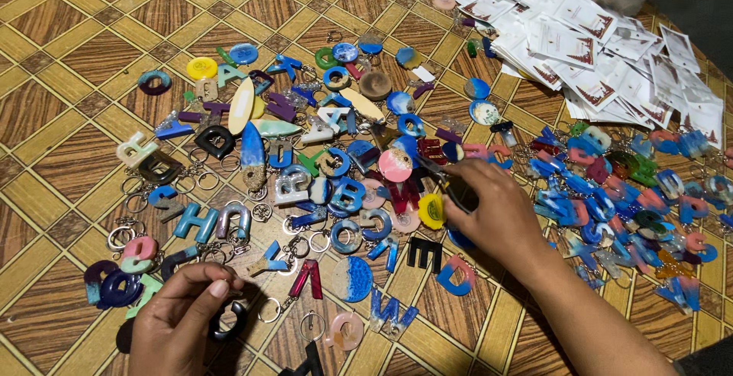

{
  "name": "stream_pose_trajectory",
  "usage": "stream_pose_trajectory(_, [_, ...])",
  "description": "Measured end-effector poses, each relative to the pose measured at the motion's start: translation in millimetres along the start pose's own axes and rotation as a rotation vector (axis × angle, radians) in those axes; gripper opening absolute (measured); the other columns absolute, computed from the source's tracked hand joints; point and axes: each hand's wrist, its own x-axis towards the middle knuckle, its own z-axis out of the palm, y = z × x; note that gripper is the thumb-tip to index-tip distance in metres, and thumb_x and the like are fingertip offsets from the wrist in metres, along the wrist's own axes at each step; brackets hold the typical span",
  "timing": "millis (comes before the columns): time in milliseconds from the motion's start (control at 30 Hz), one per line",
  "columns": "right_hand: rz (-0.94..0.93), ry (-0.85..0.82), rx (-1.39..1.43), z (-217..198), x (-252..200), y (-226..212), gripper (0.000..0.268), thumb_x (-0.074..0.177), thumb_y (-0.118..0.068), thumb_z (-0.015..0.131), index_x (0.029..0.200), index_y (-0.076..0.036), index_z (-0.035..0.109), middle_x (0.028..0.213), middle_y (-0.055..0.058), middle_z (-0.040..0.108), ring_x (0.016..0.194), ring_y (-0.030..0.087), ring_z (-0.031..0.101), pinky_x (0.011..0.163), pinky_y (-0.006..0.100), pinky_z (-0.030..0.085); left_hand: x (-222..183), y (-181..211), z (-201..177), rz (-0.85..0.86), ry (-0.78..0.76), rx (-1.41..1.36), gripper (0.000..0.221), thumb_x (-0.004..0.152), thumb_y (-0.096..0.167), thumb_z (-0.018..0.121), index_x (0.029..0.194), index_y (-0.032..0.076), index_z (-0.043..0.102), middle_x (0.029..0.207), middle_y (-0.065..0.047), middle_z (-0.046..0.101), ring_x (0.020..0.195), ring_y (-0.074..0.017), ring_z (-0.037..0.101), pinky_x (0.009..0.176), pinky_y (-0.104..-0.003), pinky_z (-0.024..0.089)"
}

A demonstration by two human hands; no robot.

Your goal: The person uses pliers to attach metal keyrings to various colorful alphabet-shaped resin charms.

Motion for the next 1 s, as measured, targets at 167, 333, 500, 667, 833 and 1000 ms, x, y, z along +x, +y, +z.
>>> stream_pose_trajectory(167, [0.057, 0.030, -0.034, -3.0, 0.0, 1.5, 0.046, 0.082, -0.029, 0.074, 0.124, -0.011, 0.065, 0.120, 0.011, 0.067, 0.111, 0.031, 0.062, 0.088, 0.050, 0.052, -0.5, -1.9, 0.8, 0.017, 0.014, -0.012, 0.012, 0.089, -0.004, 0.064, 0.099, -0.008, 0.067, 0.089, -0.021, 0.069, 0.087, -0.0281, 0.069, 0.086, -0.033, 0.053])
stream_pose_trajectory(333, [-0.141, 0.046, 0.066, -1.0, -7.9, -19.0, 0.039, 0.087, -0.025, 0.066, 0.123, -0.009, 0.067, 0.117, 0.009, 0.070, 0.111, 0.027, 0.063, 0.097, 0.049, 0.053, -1.6, 4.8, 6.2, -0.031, 0.026, -0.032, 0.012, 0.090, -0.003, 0.064, 0.100, -0.009, 0.066, 0.089, -0.023, 0.070, 0.088, -0.0298, 0.068, 0.086, -0.035, 0.053])
stream_pose_trajectory(500, [-0.291, -0.040, 0.091, 12.5, -9.3, -40.3, 0.043, 0.084, -0.031, 0.069, 0.121, -0.009, 0.069, 0.120, 0.009, 0.071, 0.111, 0.026, 0.064, 0.094, 0.047, 0.056, -4.9, 16.7, 11.7, -0.088, 0.021, -0.018, 0.012, 0.089, -0.005, 0.064, 0.098, -0.010, 0.069, 0.088, -0.025, 0.073, 0.088, -0.0317, 0.070, 0.087, -0.039, 0.055])
stream_pose_trajectory(667, [-0.334, -0.091, 0.048, 15.2, 14.9, -51.5, 0.046, 0.084, -0.032, 0.069, 0.124, -0.008, 0.068, 0.118, 0.011, 0.069, 0.108, 0.029, 0.063, 0.091, 0.049, 0.051, -9.3, 22.0, 15.1, -0.109, 0.008, -0.025, 0.012, 0.087, -0.004, 0.067, 0.097, -0.008, 0.070, 0.089, -0.023, 0.074, 0.089, -0.0305, 0.069, 0.088, -0.038, 0.054])
stream_pose_trajectory(833, [-0.340, -0.105, 0.044, 16.4, 51.1, -63.1, 0.047, 0.083, -0.032, 0.066, 0.124, -0.008, 0.068, 0.125, 0.015, 0.067, 0.116, 0.034, 0.060, 0.095, 0.053, 0.048, -5.3, 17.6, 13.6, -0.069, -0.022, -0.065, 0.011, 0.087, -0.004, 0.068, 0.097, -0.008, 0.071, 0.089, -0.021, 0.073, 0.088, -0.0286, 0.071, 0.085, -0.036, 0.055])
stream_pose_trajectory(1000, [-0.263, -0.065, 0.090, 3.8, 70.2, -81.2, 0.039, 0.083, -0.027, 0.065, 0.120, -0.014, 0.068, 0.117, 0.008, 0.067, 0.109, 0.034, 0.062, 0.081, 0.051, 0.051, -5.7, 18.7, 14.5, -0.112, -0.033, -0.086, 0.011, 0.087, -0.001, 0.068, 0.096, -0.006, 0.071, 0.090, -0.020, 0.073, 0.089, -0.0287, 0.071, 0.088, -0.037, 0.056])
